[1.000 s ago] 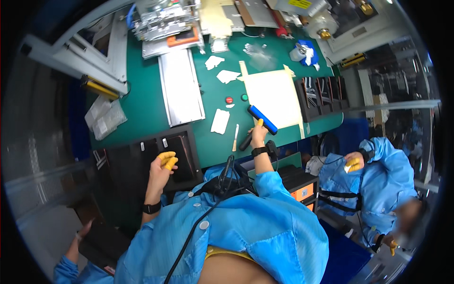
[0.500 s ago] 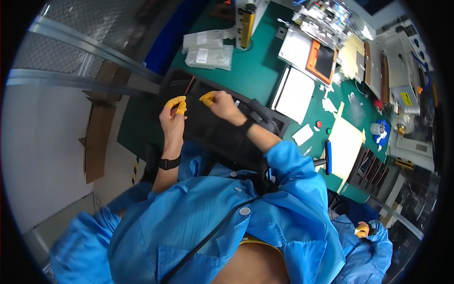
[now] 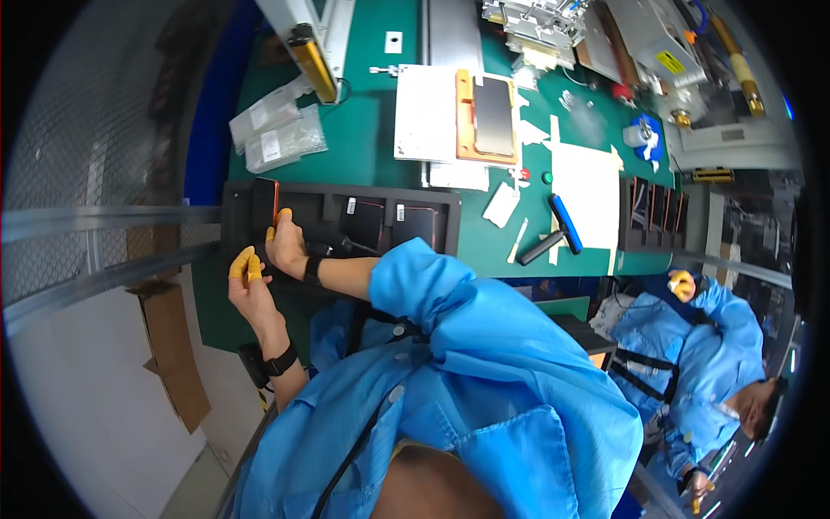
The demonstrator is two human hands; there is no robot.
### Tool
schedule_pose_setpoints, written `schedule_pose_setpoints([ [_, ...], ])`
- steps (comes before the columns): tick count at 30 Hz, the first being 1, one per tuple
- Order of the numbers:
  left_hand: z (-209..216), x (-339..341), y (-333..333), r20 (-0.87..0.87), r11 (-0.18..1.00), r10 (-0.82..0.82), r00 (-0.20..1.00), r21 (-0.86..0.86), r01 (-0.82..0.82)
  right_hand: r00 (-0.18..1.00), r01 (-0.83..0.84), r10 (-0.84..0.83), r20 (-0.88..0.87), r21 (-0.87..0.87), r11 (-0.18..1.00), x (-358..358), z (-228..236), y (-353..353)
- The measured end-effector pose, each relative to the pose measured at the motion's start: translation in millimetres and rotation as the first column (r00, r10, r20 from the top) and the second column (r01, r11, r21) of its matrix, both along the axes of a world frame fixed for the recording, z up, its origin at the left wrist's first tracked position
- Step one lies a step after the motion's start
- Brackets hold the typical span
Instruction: Cleaning smartphone screens with a roller and organizing them into a multi-slot tray at a manufacturing workstation.
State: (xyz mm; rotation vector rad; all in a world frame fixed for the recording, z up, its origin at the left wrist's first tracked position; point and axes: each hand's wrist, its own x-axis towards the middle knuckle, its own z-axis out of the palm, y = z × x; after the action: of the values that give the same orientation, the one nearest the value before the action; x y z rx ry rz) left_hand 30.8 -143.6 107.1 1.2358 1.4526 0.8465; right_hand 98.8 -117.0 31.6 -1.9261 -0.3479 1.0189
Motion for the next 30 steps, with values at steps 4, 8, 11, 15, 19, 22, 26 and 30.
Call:
schedule_pose_setpoints([
  [4,-10,49,1,-0.017,0.966,-0.187,0.982,0.177,0.187,0.992,0.039,-0.051,0.112,0.113,0.993,67,34,-65],
  [8,6,123,-15,-0.197,0.832,-0.336,0.921,0.395,0.388,0.914,-0.017,-0.084,0.398,0.244,0.970,151,58,-155],
  [11,-27,206,-26,-0.183,0.703,-0.545,0.818,0.432,0.565,0.769,0.196,-0.269,0.580,0.187,0.963,210,63,-223],
  [15,-65,303,-60,-0.423,0.571,-0.596,0.683,0.375,0.730,0.533,0.409,-0.468,0.705,0.269,0.872,269,45,-288],
  [19,-55,335,-77,-0.609,0.593,-0.544,0.578,0.208,0.778,0.693,0.474,-0.528,0.491,0.240,0.847,300,33,-296],
  [22,-60,336,-75,-0.189,0.711,-0.674,0.714,0.095,0.696,0.682,0.430,-0.506,0.529,0.270,0.862,320,13,-274],
  [26,-48,302,-57,0.339,0.857,-0.489,0.804,0.013,0.515,0.698,0.402,-0.501,0.512,0.300,0.865,331,9,-225],
  [30,-8,254,-57,0.549,0.871,-0.328,0.769,-0.140,0.472,0.449,0.379,-0.336,0.828,0.164,0.911,323,-11,-193],
])
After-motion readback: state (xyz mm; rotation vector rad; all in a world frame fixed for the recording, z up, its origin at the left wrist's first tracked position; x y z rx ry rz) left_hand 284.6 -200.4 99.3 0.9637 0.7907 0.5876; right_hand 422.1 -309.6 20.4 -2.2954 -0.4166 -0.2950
